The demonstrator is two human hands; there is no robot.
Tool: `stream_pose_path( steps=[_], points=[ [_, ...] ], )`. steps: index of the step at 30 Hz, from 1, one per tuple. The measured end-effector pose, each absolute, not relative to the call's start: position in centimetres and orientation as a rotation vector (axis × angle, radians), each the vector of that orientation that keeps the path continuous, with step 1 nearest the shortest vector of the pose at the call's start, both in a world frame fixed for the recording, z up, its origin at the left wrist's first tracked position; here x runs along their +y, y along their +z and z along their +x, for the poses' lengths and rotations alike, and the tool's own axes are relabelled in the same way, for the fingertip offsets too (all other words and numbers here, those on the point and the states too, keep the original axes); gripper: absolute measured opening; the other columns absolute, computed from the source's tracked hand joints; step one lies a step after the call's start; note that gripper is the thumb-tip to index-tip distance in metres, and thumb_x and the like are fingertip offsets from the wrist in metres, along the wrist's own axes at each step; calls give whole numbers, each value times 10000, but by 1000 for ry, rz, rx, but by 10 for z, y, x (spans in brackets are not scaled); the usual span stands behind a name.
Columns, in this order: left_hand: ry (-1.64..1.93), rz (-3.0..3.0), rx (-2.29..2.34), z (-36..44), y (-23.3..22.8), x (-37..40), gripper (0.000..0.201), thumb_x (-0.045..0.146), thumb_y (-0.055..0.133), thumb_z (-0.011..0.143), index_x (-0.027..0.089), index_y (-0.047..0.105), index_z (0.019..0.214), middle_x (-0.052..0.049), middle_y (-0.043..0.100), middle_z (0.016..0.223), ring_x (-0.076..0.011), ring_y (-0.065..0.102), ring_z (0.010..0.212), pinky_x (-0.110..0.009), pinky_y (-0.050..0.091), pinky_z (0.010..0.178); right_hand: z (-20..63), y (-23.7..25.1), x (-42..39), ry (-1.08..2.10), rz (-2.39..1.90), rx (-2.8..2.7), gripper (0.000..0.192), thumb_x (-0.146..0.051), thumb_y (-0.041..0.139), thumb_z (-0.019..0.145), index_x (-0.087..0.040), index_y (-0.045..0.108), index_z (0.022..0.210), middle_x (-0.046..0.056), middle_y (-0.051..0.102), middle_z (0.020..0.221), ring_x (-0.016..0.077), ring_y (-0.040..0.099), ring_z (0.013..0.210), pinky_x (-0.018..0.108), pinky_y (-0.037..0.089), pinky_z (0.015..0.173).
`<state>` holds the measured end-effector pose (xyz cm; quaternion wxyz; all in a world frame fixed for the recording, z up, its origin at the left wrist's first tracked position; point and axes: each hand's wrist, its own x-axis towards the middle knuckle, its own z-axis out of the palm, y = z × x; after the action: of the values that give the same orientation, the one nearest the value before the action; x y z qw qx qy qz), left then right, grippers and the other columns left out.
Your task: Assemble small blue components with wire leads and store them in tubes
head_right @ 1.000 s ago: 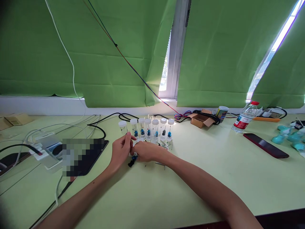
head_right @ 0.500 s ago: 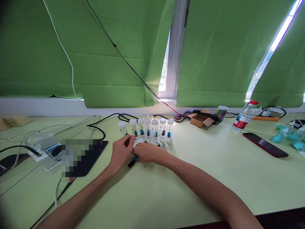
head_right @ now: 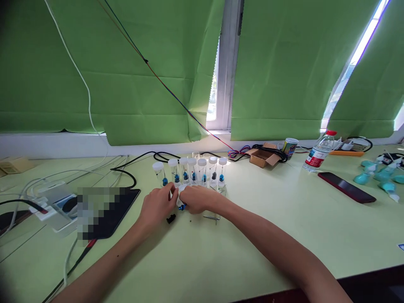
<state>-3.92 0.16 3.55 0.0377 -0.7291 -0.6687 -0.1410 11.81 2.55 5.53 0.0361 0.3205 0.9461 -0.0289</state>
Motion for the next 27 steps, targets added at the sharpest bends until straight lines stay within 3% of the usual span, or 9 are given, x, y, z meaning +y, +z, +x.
stream_pose_path(
  steps=[7, 12, 18, 27],
  points=[
    [69, -2245, -2061, -33, 40, -13, 383, 283, 280, 964, 123, 628, 978, -175, 687, 894, -326, 675, 822, -344, 404, 612, 154, 40, 17, -171, 1395, 3073, 70, -151, 547, 873, -139, 613, 851, 81, 628, 848, 181, 584, 758, 260, 358, 610],
    [168, -2307, -2072, -27, 32, -19, 356, 242, 308, 960, 103, 635, 984, -188, 682, 930, -316, 675, 836, -352, 413, 628, 171, 5, 9, -336, 1680, 3348, 132, -181, 509, 920, -145, 589, 1019, 65, 610, 909, 143, 549, 737, 255, 420, 670],
    [204, -2349, -2053, -17, 24, -21, 315, 51, 349, 874, 105, 610, 1042, -176, 678, 918, -293, 673, 887, -323, 409, 646, 167, -12, -1, -480, 1773, 3549, 121, -228, 495, 934, -182, 576, 1011, 64, 605, 903, 161, 555, 749, 282, 464, 698],
    [91, -2322, -2026, -10, 9, -18, 340, 244, 288, 979, 111, 596, 1037, -183, 683, 918, -302, 674, 840, -339, 418, 638, 172, -18, -9, -597, 1712, 3644, 132, -253, 510, 927, -174, 579, 1008, 56, 593, 869, 151, 544, 725, 277, 468, 679]
  ],
)
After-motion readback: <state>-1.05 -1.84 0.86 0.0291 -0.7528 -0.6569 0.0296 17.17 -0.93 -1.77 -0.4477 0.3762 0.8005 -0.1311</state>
